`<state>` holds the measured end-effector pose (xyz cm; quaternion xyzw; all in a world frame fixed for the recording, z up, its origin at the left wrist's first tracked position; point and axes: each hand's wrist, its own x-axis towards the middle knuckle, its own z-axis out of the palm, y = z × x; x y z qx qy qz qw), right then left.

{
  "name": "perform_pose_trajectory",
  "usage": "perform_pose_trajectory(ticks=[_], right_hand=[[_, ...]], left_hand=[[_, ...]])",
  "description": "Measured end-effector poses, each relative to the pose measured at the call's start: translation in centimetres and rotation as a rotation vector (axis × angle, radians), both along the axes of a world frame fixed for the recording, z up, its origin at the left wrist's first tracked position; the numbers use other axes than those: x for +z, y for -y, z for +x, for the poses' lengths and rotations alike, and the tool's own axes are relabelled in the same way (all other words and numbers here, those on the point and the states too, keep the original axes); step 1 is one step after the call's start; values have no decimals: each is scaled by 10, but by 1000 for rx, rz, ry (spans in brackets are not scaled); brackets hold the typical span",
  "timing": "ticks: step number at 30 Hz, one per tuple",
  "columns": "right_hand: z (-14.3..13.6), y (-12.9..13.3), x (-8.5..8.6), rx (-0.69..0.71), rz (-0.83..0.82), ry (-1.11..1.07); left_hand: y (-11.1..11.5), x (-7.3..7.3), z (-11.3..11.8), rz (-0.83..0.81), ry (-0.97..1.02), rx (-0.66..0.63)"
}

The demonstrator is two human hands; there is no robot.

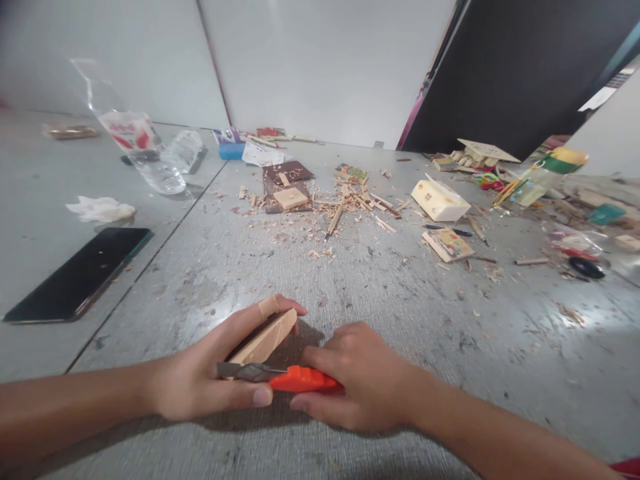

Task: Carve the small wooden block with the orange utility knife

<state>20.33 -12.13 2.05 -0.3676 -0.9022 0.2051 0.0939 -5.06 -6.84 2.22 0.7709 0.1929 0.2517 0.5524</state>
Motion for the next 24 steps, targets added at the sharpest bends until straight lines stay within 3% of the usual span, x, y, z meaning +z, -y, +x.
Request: perform_pose_trajectory(ticks=[24], right_hand=[[0, -2, 4, -4, -66, 54]], left_hand=[[1, 1, -1, 25, -27, -13]])
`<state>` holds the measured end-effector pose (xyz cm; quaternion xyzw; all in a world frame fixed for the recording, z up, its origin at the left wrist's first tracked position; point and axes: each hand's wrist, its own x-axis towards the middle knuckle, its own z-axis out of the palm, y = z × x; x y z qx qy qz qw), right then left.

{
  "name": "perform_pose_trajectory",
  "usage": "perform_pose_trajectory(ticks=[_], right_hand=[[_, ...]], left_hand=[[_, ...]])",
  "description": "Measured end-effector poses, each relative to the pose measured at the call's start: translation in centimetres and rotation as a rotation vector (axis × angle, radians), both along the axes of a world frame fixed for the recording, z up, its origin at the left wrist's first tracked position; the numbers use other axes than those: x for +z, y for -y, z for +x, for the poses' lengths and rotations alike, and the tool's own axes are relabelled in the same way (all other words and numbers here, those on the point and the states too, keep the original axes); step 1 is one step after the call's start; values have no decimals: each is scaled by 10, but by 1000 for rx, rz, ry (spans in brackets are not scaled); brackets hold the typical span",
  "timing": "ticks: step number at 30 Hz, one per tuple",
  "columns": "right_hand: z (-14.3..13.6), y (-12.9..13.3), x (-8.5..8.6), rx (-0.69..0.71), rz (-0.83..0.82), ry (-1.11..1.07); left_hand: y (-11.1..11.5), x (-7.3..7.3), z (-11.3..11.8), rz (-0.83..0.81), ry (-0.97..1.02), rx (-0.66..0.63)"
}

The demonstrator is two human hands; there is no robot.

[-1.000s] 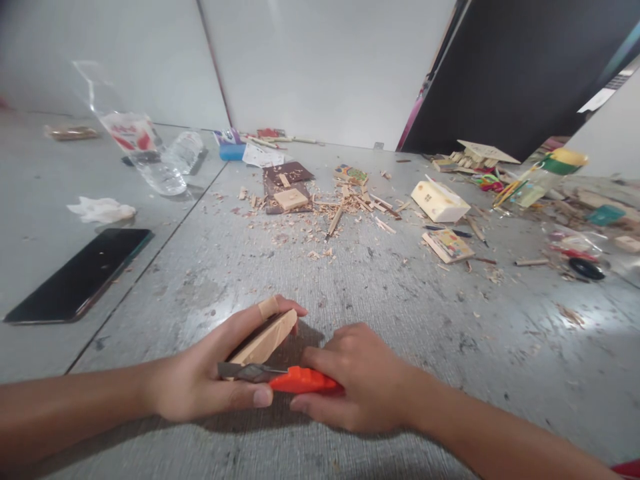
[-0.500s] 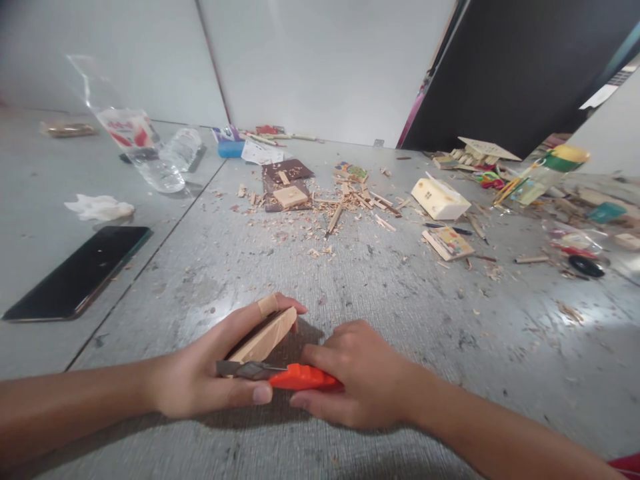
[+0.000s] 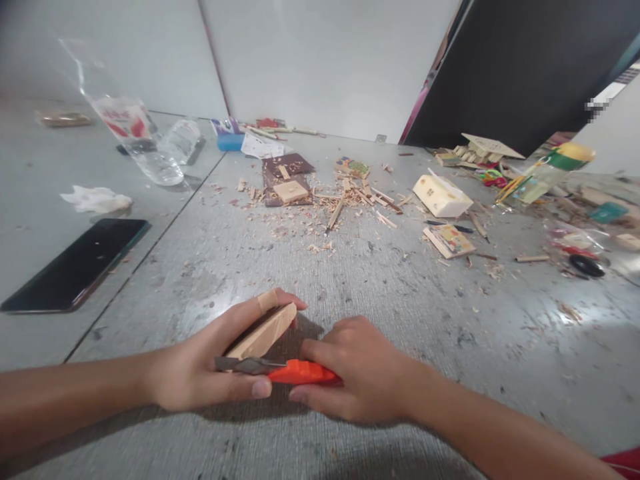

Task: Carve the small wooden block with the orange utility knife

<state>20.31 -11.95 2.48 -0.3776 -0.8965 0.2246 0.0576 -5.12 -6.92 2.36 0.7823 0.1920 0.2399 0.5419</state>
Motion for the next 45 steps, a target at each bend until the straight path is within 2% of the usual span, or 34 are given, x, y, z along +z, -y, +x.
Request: perform_pose_trajectory(ticks=[17, 34, 45], right_hand=[[0, -2, 2, 12, -30, 2], [1, -2, 5, 27, -32, 1], [2, -4, 5, 26, -43, 35]], left_hand=[[-2, -2, 1, 50, 2, 3], [-4, 1, 2, -11, -15, -31], [-3, 1, 2, 30, -36, -12]])
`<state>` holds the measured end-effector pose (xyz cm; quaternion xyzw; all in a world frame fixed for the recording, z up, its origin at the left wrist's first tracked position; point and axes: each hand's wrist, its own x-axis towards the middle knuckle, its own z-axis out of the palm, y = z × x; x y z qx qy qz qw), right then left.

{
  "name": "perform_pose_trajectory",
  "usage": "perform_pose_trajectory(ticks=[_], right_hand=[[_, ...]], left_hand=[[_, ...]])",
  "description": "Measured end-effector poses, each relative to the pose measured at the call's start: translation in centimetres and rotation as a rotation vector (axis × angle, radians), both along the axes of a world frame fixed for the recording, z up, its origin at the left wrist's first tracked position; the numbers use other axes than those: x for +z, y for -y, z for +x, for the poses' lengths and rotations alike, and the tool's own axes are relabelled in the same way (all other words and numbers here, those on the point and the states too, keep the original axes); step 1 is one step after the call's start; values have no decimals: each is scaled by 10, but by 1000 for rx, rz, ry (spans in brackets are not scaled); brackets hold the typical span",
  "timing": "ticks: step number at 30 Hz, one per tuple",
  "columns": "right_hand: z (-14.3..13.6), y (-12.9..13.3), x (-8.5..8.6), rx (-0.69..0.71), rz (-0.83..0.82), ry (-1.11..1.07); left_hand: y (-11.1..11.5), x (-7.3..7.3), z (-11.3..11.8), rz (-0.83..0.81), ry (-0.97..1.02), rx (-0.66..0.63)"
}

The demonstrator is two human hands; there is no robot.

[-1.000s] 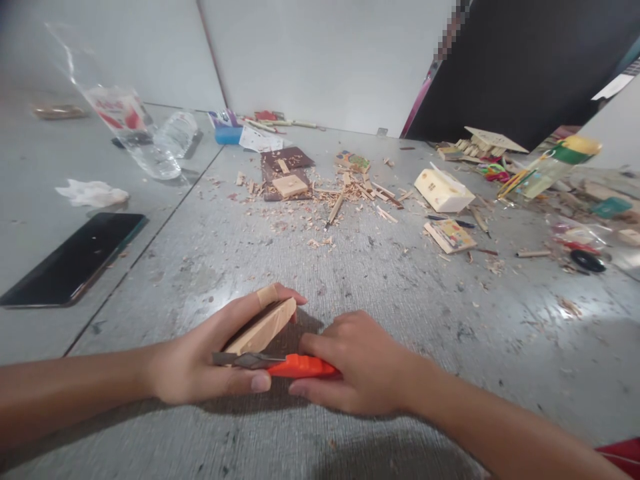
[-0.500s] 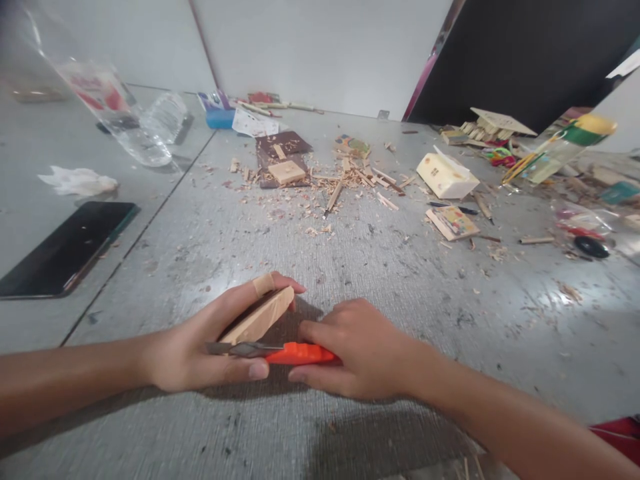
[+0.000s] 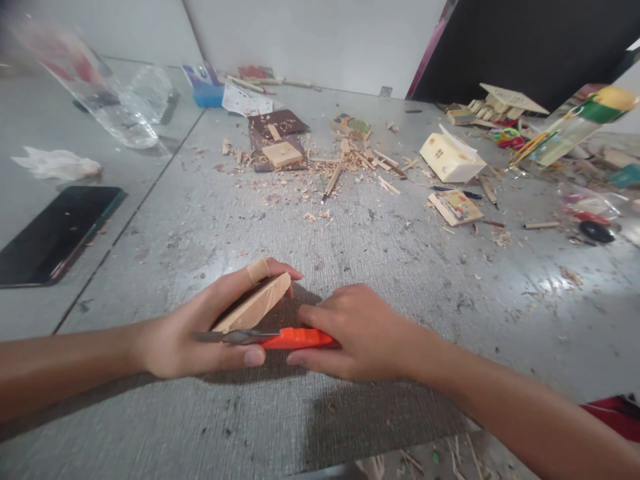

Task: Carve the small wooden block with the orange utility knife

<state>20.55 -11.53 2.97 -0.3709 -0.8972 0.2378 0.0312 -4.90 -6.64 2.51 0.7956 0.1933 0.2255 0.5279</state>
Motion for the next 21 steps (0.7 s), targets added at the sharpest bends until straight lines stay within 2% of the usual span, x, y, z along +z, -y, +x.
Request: perform_pose_trajectory(ticks=[21], right_hand=[[-1, -2, 2, 7, -3, 18]], left_hand=[[-1, 1, 0, 6, -15, -5]])
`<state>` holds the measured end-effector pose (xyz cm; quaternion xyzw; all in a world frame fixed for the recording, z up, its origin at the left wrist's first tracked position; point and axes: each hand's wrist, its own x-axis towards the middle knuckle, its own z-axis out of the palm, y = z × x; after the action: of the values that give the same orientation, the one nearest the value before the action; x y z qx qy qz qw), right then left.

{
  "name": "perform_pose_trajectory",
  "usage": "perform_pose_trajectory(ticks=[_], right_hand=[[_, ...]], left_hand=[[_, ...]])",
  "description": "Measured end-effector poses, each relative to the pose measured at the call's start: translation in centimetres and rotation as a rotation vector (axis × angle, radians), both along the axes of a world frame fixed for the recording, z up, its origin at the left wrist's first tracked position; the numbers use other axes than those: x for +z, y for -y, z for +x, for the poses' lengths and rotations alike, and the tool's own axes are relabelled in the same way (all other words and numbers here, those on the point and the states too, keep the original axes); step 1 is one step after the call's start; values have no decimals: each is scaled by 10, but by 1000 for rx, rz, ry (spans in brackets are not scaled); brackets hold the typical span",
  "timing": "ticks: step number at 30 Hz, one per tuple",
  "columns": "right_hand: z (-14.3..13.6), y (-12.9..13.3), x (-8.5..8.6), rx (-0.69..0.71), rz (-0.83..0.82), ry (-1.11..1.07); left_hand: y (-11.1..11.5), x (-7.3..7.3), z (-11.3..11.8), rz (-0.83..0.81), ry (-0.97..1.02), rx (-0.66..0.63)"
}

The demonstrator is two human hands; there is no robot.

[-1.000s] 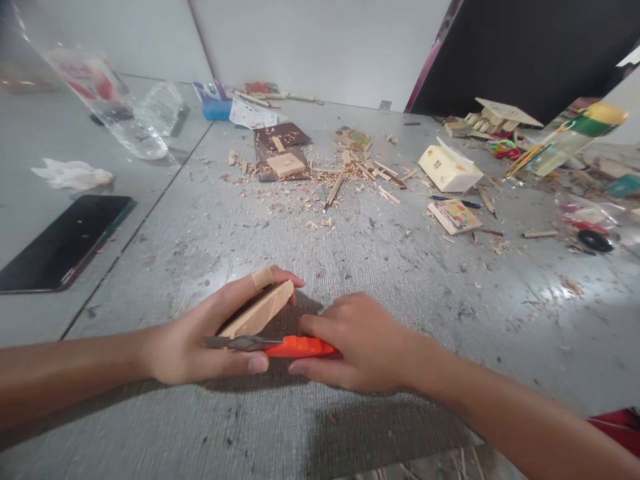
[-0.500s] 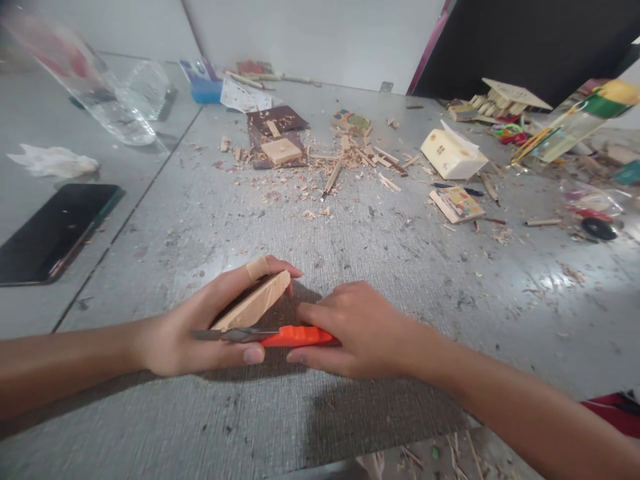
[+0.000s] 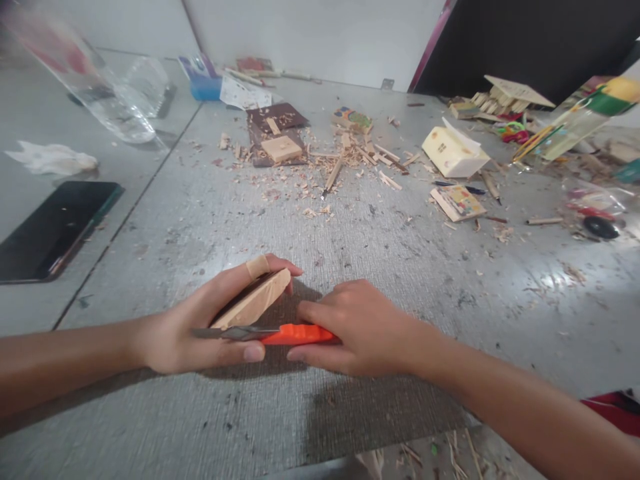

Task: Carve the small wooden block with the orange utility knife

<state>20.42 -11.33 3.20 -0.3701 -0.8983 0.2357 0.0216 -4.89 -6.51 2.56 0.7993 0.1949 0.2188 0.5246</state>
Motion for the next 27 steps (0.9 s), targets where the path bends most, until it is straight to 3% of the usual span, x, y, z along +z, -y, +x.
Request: perform_pose_trajectory(ticks=[14, 27], right_hand=[[0, 0, 1, 9, 25, -27], [1, 0, -1, 3, 31, -16]], left_hand=[[-2, 0, 0, 28, 20, -15], [0, 2, 2, -53, 18, 21]])
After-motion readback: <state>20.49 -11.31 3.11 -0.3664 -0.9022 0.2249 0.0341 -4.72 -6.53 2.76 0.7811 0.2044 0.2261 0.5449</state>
